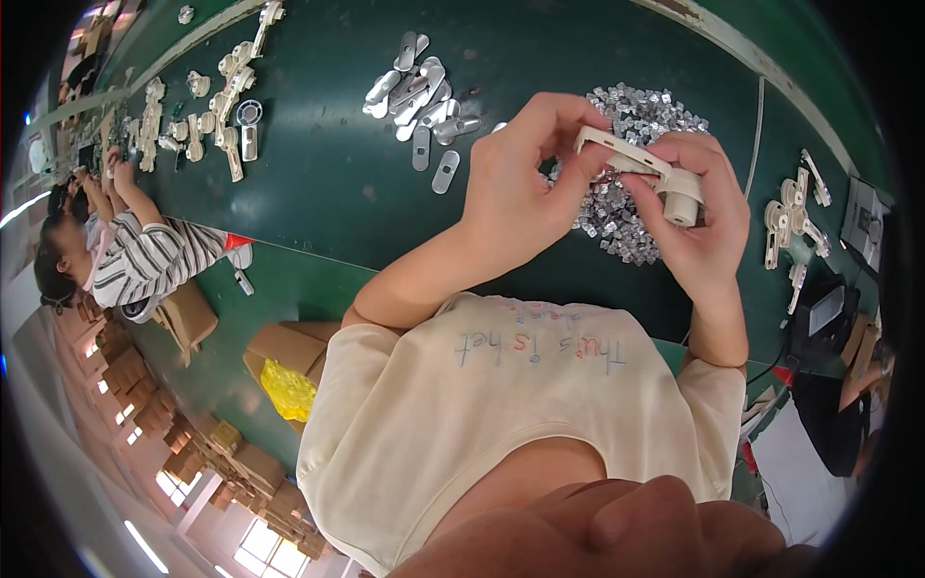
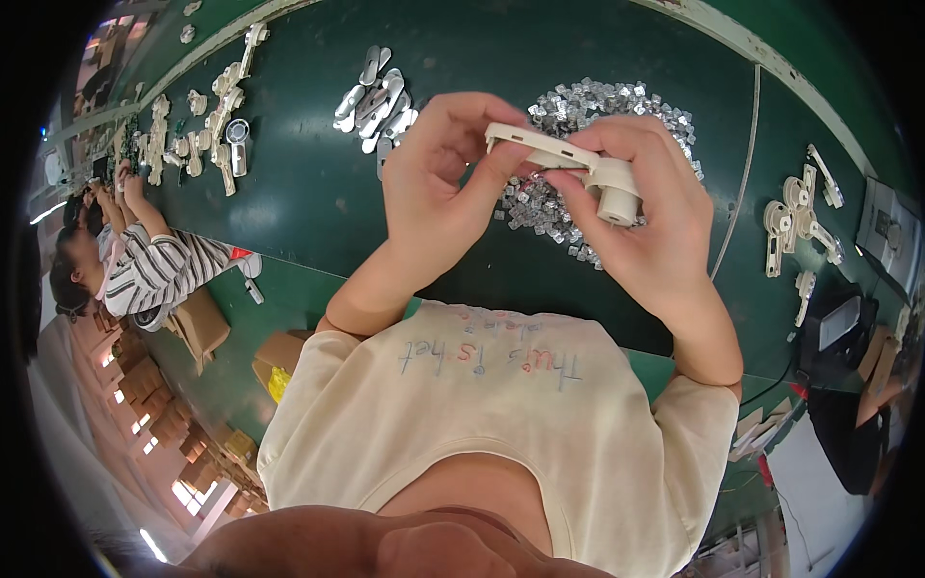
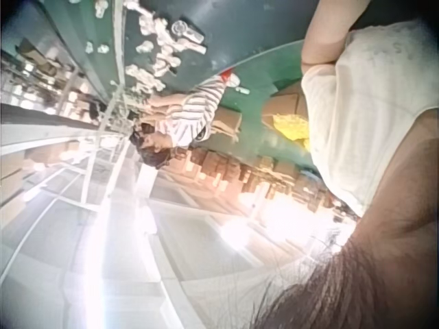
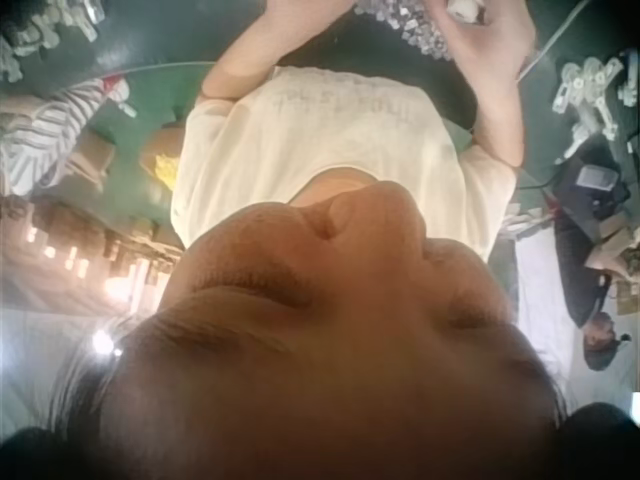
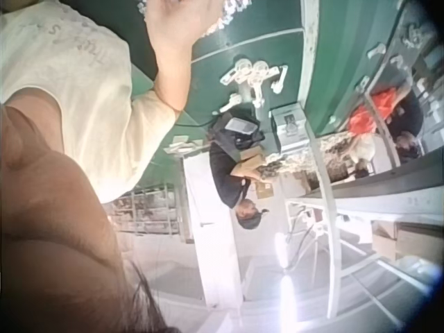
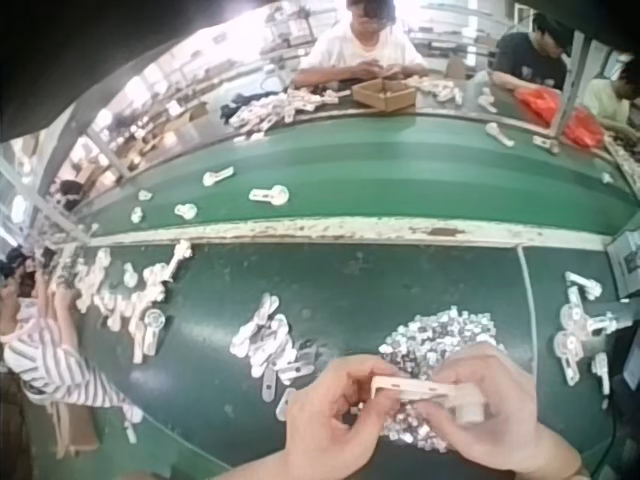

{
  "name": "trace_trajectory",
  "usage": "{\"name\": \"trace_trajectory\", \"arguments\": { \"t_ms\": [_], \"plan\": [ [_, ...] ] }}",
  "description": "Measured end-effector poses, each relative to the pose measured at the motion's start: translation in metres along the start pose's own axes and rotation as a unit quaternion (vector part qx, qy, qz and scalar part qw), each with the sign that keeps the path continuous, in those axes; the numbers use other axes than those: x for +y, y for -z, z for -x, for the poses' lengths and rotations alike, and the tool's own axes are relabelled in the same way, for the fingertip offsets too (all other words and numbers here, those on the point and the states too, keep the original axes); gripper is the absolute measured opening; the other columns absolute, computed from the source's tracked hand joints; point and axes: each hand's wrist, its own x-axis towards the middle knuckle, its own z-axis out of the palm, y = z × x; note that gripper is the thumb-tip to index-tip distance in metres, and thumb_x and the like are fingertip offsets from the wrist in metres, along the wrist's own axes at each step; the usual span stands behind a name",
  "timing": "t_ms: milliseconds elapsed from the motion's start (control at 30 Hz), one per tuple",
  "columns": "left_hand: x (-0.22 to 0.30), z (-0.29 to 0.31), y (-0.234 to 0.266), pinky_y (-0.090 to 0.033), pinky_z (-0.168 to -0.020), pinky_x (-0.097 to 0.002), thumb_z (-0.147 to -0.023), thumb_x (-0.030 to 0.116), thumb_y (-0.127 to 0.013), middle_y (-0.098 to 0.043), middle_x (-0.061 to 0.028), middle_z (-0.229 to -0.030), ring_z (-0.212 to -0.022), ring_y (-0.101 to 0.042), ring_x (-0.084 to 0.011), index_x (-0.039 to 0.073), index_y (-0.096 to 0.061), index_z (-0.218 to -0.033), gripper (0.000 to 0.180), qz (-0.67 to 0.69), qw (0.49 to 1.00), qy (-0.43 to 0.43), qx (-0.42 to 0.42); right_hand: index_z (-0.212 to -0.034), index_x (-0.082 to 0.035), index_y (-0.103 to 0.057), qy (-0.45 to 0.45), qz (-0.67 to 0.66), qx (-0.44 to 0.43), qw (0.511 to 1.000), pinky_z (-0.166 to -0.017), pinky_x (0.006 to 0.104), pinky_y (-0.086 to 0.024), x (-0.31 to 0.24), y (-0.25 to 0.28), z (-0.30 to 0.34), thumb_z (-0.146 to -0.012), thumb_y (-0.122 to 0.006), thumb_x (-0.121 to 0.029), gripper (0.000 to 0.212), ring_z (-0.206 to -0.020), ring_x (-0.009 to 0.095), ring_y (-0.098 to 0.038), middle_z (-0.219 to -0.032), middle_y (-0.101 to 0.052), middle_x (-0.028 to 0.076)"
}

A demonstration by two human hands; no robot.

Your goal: Assembling small metal components into plastic housings on an industrial assembly line.

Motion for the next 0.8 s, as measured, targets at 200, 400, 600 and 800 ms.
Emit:
{"name": "trace_trajectory", "arguments": {
  "t_ms": [200, 400, 600, 800],
  "plan": [
    [-0.017, -0.005, 0.004, -0.045, -0.056, -0.0284, -0.070, -0.009, -0.059, -0.054, -0.0102, -0.082, -0.065, -0.054, -0.0215, 0.002, -0.055, -0.086, 0.019, -0.164, 0.967, -0.185, 0.058, -0.090, -0.001, -0.057, 0.091, 0.081, 0.050, 0.991, -0.058, 0.0296, -0.046, 0.001, -0.016, -0.006, -0.066, -0.074, 0.002, 0.029, -0.073, 0.024, -0.056, -0.085, -0.056, 0.011],
    [-0.040, -0.020, 0.028, -0.046, -0.061, -0.0295, -0.072, 0.001, -0.066, -0.055, -0.0108, -0.088, -0.068, -0.055, -0.0205, 0.003, -0.055, -0.094, 0.025, -0.178, 0.962, -0.172, 0.116, -0.091, -0.002, -0.056, 0.068, 0.056, -0.056, 0.995, -0.064, 0.0290, -0.047, 0.023, -0.026, -0.048, -0.072, -0.073, -0.010, 0.027, -0.074, 0.023, -0.058, -0.084, -0.058, 0.011],
    [-0.034, -0.004, 0.057, -0.045, -0.066, -0.0329, -0.076, 0.012, -0.068, -0.054, -0.0113, -0.090, -0.076, -0.055, -0.0263, 0.003, -0.054, -0.096, 0.026, -0.360, 0.931, -0.006, 0.055, -0.084, 0.003, -0.061, -0.109, 0.252, 0.103, 0.956, -0.066, 0.0383, -0.047, 0.160, 0.020, -0.203, -0.070, -0.072, -0.038, 0.045, -0.071, 0.033, -0.061, -0.078, -0.063, 0.019],
    [-0.054, 0.018, 0.050, -0.044, -0.072, -0.0394, -0.070, 0.006, -0.069, -0.055, -0.0136, -0.086, -0.082, -0.054, -0.0316, 0.001, -0.055, -0.089, 0.023, -0.474, 0.880, -0.029, 0.021, -0.095, 0.001, -0.057, 0.020, 0.396, 0.109, 0.912, -0.071, 0.0318, -0.047, 0.179, 0.020, -0.183, -0.076, -0.069, -0.030, 0.038, -0.080, 0.026, -0.060, -0.087, -0.062, 0.014]
  ]
}}
